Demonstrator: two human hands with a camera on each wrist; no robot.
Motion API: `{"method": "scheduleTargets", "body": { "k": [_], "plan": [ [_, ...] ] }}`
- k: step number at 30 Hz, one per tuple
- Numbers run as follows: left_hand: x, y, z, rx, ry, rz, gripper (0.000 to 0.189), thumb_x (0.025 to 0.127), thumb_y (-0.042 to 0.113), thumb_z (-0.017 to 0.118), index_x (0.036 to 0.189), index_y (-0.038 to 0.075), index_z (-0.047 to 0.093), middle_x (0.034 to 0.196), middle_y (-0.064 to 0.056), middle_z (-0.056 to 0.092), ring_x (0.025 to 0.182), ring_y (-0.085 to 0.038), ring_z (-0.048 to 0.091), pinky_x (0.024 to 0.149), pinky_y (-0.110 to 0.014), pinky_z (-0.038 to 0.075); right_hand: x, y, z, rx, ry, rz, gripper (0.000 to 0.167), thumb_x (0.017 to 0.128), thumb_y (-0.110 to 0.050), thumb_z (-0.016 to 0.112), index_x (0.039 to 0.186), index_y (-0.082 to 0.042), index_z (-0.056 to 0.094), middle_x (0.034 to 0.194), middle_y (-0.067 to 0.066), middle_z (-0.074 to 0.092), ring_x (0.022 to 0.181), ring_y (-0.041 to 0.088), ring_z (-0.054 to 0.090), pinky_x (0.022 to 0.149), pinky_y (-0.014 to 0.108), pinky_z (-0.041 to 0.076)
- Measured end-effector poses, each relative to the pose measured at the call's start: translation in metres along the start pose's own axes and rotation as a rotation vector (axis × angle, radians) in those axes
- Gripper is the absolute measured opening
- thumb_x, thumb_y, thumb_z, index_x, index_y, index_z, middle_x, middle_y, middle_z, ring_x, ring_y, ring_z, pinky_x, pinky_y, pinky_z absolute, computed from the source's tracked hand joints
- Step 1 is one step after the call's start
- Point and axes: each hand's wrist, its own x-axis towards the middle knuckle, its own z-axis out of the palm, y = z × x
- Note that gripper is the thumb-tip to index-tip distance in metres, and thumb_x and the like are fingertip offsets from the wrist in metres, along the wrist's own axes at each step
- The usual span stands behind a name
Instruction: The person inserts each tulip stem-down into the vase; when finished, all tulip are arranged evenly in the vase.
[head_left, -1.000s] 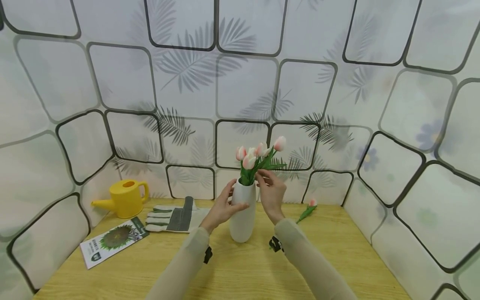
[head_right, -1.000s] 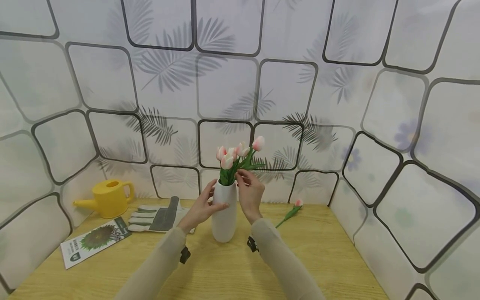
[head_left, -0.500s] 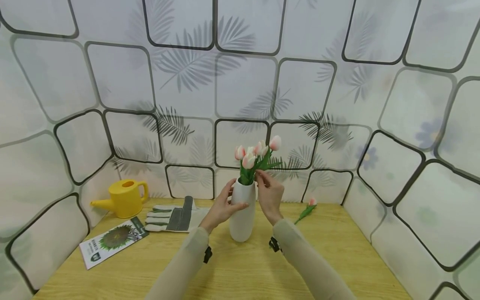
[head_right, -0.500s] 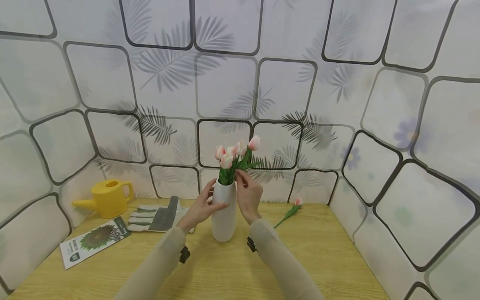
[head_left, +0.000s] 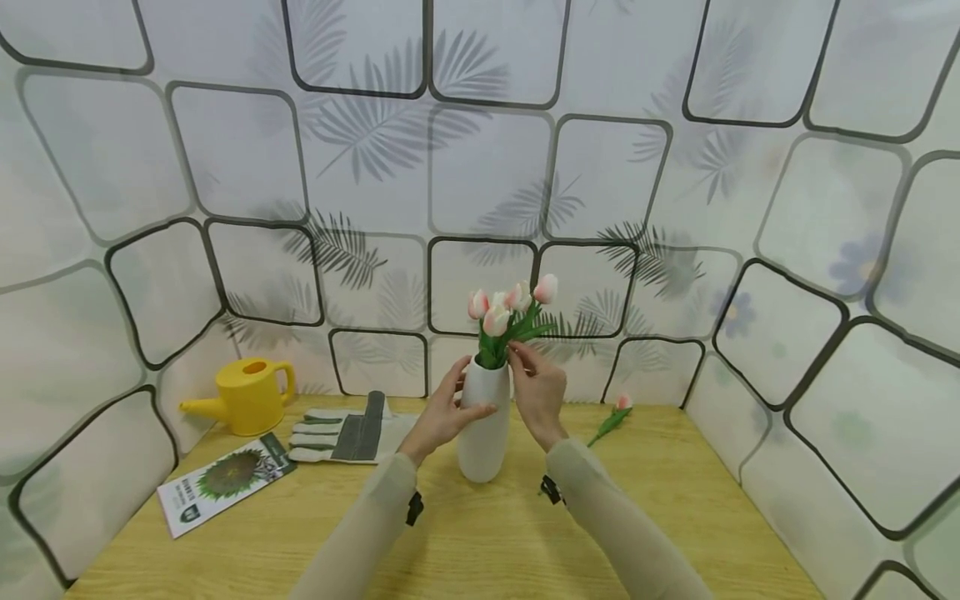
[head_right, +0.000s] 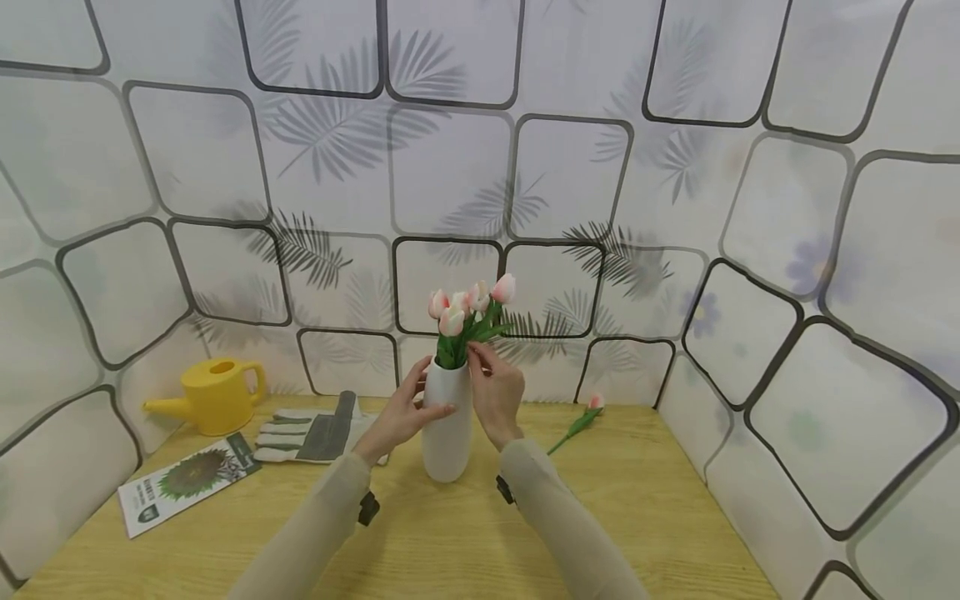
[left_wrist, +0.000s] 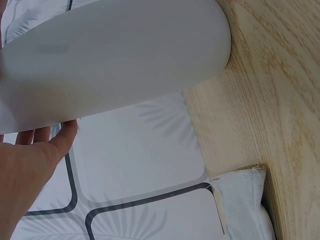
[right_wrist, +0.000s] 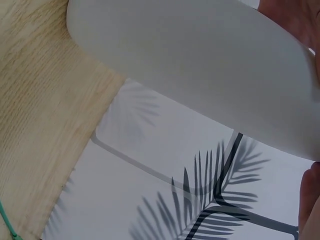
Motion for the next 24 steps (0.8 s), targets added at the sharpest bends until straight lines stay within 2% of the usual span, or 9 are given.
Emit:
{"method": "scheduleTargets", "body": {
  "k": [5, 9, 15, 18, 22, 24],
  "plan": [
    [-0.002, 0.001, 0.000, -0.001, -0.007, -0.009, 0.093, 0.084, 0.034, 0.079, 0.156, 0.030, 0.021, 0.148, -0.012, 0.041, 0.134, -0.031, 0.045, 0.105, -0.055, 0.043, -0.008, 0.003, -0.005, 0.016, -0.080, -0.006, 0.023, 0.099, -0.015, 0.060, 0.117, -0.011, 0.074, 0.111, 0.011, 0.073, 0.084, 0.025, 0.074, 0.066, 0.037, 0.060],
    [-0.002, 0.002, 0.000, -0.003, -0.017, -0.007, 0.093, 0.084, 0.034, 0.078, 0.156, 0.030, 0.020, 0.148, -0.012, 0.041, 0.134, -0.032, 0.044, 0.105, -0.055, 0.043, -0.012, 0.008, -0.012, 0.136, -0.112, 0.023, 0.026, 0.099, -0.010, 0.058, 0.121, -0.008, 0.071, 0.115, 0.014, 0.071, 0.089, 0.027, 0.074, 0.069, 0.033, 0.060],
    [0.000, 0.000, -0.001, 0.014, -0.007, -0.006, 0.094, 0.084, 0.034, 0.079, 0.157, 0.029, 0.020, 0.148, -0.012, 0.042, 0.133, -0.031, 0.046, 0.104, -0.055, 0.044, -0.012, 0.020, -0.024, 0.348, -0.172, 0.197, 0.025, 0.099, -0.009, 0.057, 0.119, 0.002, 0.069, 0.107, 0.023, 0.072, 0.092, 0.032, 0.072, 0.070, 0.030, 0.060],
    [0.000, -0.001, -0.001, 0.018, -0.007, -0.001, 0.095, 0.084, 0.035, 0.079, 0.157, 0.027, 0.020, 0.148, -0.013, 0.042, 0.133, -0.032, 0.046, 0.103, -0.055, 0.044, -0.011, 0.030, -0.030, 0.383, -0.260, 0.292, 0.025, 0.099, -0.007, 0.057, 0.118, 0.006, 0.067, 0.105, 0.028, 0.070, 0.090, 0.032, 0.072, 0.072, 0.033, 0.061],
    [-0.001, 0.000, -0.001, 0.013, -0.011, -0.001, 0.095, 0.084, 0.036, 0.079, 0.157, 0.026, 0.020, 0.148, -0.013, 0.042, 0.133, -0.032, 0.046, 0.103, -0.056, 0.044, -0.010, 0.040, -0.041, 0.391, -0.404, 0.394, 0.024, 0.099, -0.008, 0.058, 0.117, 0.005, 0.067, 0.108, 0.031, 0.068, 0.089, 0.023, 0.072, 0.076, 0.032, 0.060],
    [-0.001, 0.000, -0.001, 0.010, -0.015, -0.002, 0.095, 0.084, 0.036, 0.079, 0.157, 0.027, 0.020, 0.148, -0.013, 0.042, 0.133, -0.032, 0.046, 0.103, -0.055, 0.044, -0.011, 0.045, -0.046, 0.391, -0.457, 0.419, 0.026, 0.099, -0.011, 0.059, 0.118, 0.005, 0.067, 0.109, 0.031, 0.067, 0.089, 0.018, 0.071, 0.076, 0.031, 0.060]
  ]
}}
